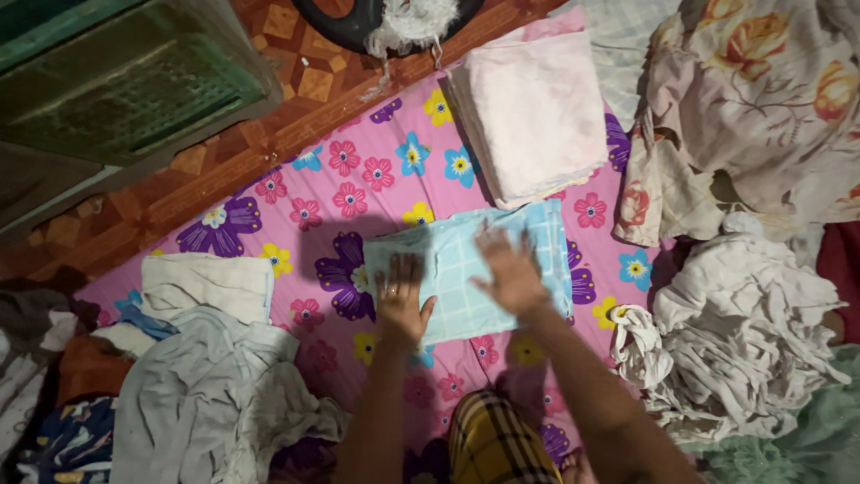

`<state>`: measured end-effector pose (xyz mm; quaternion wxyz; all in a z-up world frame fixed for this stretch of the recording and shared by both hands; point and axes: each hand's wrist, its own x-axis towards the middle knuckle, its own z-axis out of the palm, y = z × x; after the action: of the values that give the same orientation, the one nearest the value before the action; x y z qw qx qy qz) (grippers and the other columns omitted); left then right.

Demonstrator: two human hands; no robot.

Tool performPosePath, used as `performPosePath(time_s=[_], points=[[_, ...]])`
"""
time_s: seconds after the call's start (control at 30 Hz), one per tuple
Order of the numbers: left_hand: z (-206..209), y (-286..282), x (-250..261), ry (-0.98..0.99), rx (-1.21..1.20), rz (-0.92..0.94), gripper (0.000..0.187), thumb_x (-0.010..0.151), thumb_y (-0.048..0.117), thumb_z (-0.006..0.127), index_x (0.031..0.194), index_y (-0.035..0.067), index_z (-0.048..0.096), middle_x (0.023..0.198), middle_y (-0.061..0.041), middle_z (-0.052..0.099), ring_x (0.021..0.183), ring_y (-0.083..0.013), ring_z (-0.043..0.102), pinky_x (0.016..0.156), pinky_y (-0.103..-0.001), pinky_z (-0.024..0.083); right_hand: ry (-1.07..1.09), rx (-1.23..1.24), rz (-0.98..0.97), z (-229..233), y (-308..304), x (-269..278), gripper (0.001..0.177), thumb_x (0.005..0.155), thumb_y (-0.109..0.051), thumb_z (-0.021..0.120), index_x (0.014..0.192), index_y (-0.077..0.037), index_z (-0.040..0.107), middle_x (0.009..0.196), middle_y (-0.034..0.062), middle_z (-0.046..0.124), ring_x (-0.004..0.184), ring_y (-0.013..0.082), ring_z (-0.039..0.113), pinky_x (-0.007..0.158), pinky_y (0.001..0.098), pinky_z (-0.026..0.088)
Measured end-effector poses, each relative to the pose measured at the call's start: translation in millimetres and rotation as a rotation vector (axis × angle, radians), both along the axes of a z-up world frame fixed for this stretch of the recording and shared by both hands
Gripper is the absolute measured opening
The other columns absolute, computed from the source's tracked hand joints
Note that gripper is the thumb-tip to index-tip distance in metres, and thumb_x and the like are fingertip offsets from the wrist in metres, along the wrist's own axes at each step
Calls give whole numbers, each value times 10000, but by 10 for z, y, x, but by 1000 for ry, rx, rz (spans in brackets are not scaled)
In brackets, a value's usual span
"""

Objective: The person sits on a floral mat and folds several pieces of laundry, including a light blue checkered cloth, a dark blue rainbow-patterned cloth, and a white shirt. Each item is smoothed, folded into a neat rectangle, and stacked on the mat.

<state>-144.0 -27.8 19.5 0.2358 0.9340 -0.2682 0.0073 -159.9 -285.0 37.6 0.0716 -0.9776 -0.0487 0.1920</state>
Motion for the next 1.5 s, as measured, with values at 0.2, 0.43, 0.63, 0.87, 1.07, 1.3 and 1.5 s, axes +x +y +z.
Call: performPosePath(time_s=[0.2, 0.43, 0.63, 0.87, 1.07, 1.3, 1.5], points=[[-85, 33, -11, 49, 43, -17, 798, 913, 405, 668, 1550, 34, 361, 1612, -190, 342, 1518, -366, 264, 1217, -592, 168, -357, 116, -181, 41, -401, -6, 797, 968, -463, 534, 1597, -37, 290, 1668, 228, 236, 1552, 391, 164, 1203, 657, 49], [-794, 365, 239, -247, -133, 371, 616, 1010, 384, 648, 1472, 13, 480, 1469, -193, 548, 1339, -360, 552, 1165, -489, 417, -505, 390, -218, 26, 602, -340, 711, 890, -301, 675, 1525, -82, 442, 1602, 220, 380, 1519, 415, 276, 1213, 652, 117], [-1002, 492, 664, 97, -265, 616, 508, 944, 425, 766, 1206, 9, 636, 1126, -215, 697, 1021, -394, 672, 899, -486, 525, -221, 492, -187, 255, 2041, -798, 907, 845, -308, 697, 1552, 35, 243, 1603, 308, 221, 1499, 460, 171, 1159, 658, 79], [-791, 558, 948, 609, -444, 574, 439, 861, 386, 779, 1028, -12, 694, 878, -191, 738, 788, -298, 719, 724, -409, 544, -195, 316, -349, 31, 2291, -831, 767, 890, -191, 554, 1595, -33, 298, 1689, 195, 248, 1581, 348, 190, 1254, 578, 82], [-1222, 955, 836, 678, -501, 484, 370, 884, 358, 705, 1038, 21, 707, 848, -185, 723, 749, -304, 693, 668, -428, 530, -346, 743, -479, -284, 2484, -1046, 526, 1082, -222, 341, 1594, -124, 417, 1692, 80, 386, 1626, 323, 205, 1305, 560, -4], [-1311, 1825, 373, 254, -333, 674, 348, 943, 323, 690, 953, -23, 657, 824, -206, 684, 735, -354, 652, 680, -481, 510, 151, 1916, -787, -315, 2717, -1308, 573, 1045, -383, 470, 1518, -63, 508, 1575, 108, 486, 1486, 232, 380, 1231, 420, 226], [-269, 774, 529, 398, -415, 605, 318, 877, 316, 693, 1025, 35, 695, 829, -182, 726, 717, -302, 693, 660, -453, 547, 240, 1273, -977, -185, 1881, -1262, 502, 966, -155, 645, 1459, -62, 621, 834, 91, 673, 678, 167, 563, 609, 314, 480]])
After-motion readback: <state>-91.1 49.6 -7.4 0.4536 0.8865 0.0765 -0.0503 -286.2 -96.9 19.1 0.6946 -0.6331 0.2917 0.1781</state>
